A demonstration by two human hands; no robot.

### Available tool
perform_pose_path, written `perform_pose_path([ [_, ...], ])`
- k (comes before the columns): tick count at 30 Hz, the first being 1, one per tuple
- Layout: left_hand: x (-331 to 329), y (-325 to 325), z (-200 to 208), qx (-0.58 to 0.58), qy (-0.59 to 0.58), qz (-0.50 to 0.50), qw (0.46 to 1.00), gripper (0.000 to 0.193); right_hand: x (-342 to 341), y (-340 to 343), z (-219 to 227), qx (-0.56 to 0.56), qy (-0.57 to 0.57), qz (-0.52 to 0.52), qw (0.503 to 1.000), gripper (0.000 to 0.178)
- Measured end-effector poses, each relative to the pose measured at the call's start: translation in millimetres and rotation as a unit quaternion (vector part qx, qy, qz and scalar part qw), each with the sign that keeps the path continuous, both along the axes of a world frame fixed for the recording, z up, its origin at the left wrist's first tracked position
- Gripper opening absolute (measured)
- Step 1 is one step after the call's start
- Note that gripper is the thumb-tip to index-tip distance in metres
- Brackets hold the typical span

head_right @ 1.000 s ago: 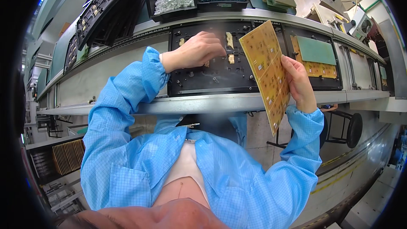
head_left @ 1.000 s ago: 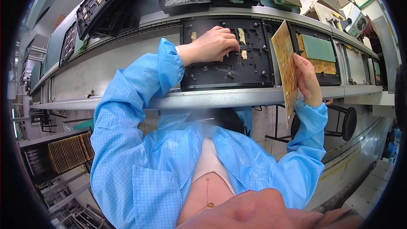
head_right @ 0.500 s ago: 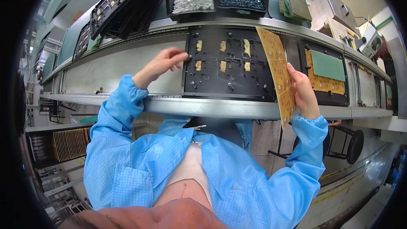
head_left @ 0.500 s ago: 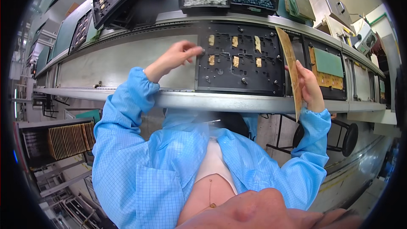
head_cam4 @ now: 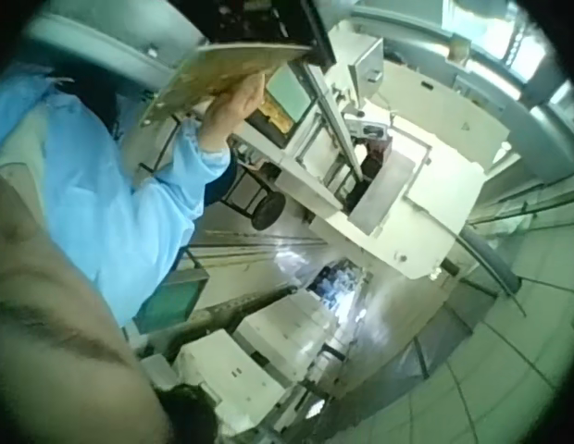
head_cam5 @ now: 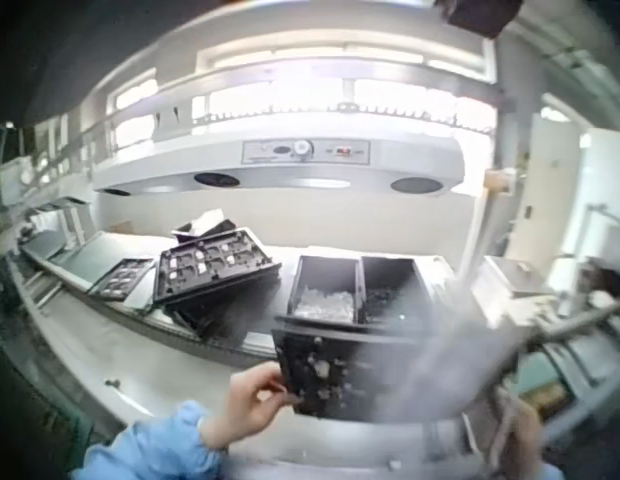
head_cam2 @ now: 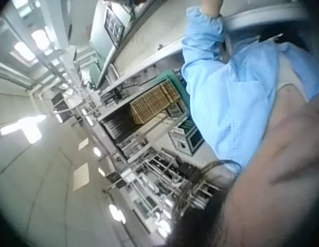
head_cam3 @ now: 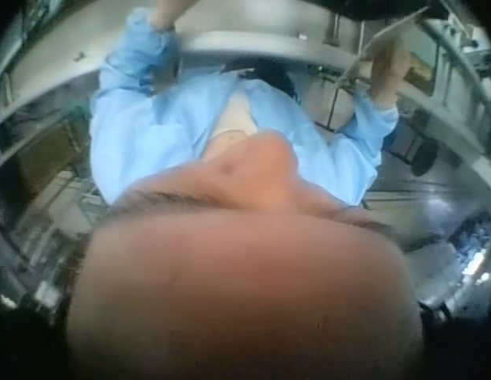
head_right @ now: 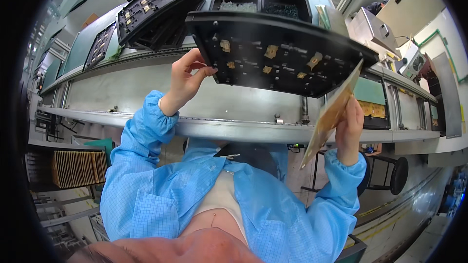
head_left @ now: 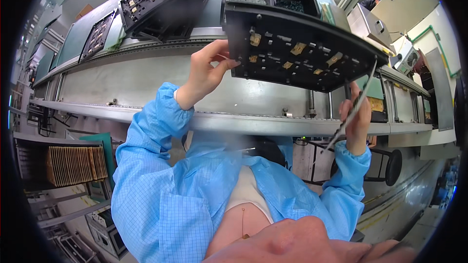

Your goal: Assembling small electronic components onto a printed circuit board on a production line.

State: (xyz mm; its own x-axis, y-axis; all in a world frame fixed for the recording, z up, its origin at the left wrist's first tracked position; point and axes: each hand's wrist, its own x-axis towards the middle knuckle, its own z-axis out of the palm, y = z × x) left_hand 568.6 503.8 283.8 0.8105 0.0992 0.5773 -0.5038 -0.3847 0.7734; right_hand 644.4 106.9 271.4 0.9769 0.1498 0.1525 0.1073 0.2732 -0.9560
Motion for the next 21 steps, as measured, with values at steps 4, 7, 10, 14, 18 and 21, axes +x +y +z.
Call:
perform_pose_path([
  [4, 7.4, 2.2, 0.1, 0.016, -0.032, 0.005, 0.999, 0.039, -4.8, -1.7, -0.3, 0.082, -0.052, 0.105, 0.990, 0.034],
  [7, 15.1, 3.8, -7.6, 0.017, -0.017, 0.002, 1.000, 0.039, -5.6, -6.8, -24.6, 0.030, -0.061, 0.026, 0.997, 0.025],
  [10, 37.8, 16.8, -25.9, -0.063, 0.187, -0.019, 0.980, 0.036, 6.4, -7.2, -25.4, -0.026, -0.011, 0.057, 0.998, 0.041],
  [14, 42.4, 23.3, -27.0, -0.174, 0.292, -0.098, 0.935, 0.026, 17.1, 22.2, -17.6, -0.094, 0.010, 0.087, 0.992, 0.042],
  [18, 34.7, 26.1, -24.8, -0.209, 0.343, -0.096, 0.911, 0.023, 34.4, 30.0, -6.3, -0.055, 0.121, 0.155, 0.979, 0.038],
  [21, 22.6, 30.7, -30.8, -0.230, 0.403, -0.091, 0.881, 0.020, 39.9, 25.1, -9.5, -0.069, 0.170, 0.185, 0.965, 0.040],
])
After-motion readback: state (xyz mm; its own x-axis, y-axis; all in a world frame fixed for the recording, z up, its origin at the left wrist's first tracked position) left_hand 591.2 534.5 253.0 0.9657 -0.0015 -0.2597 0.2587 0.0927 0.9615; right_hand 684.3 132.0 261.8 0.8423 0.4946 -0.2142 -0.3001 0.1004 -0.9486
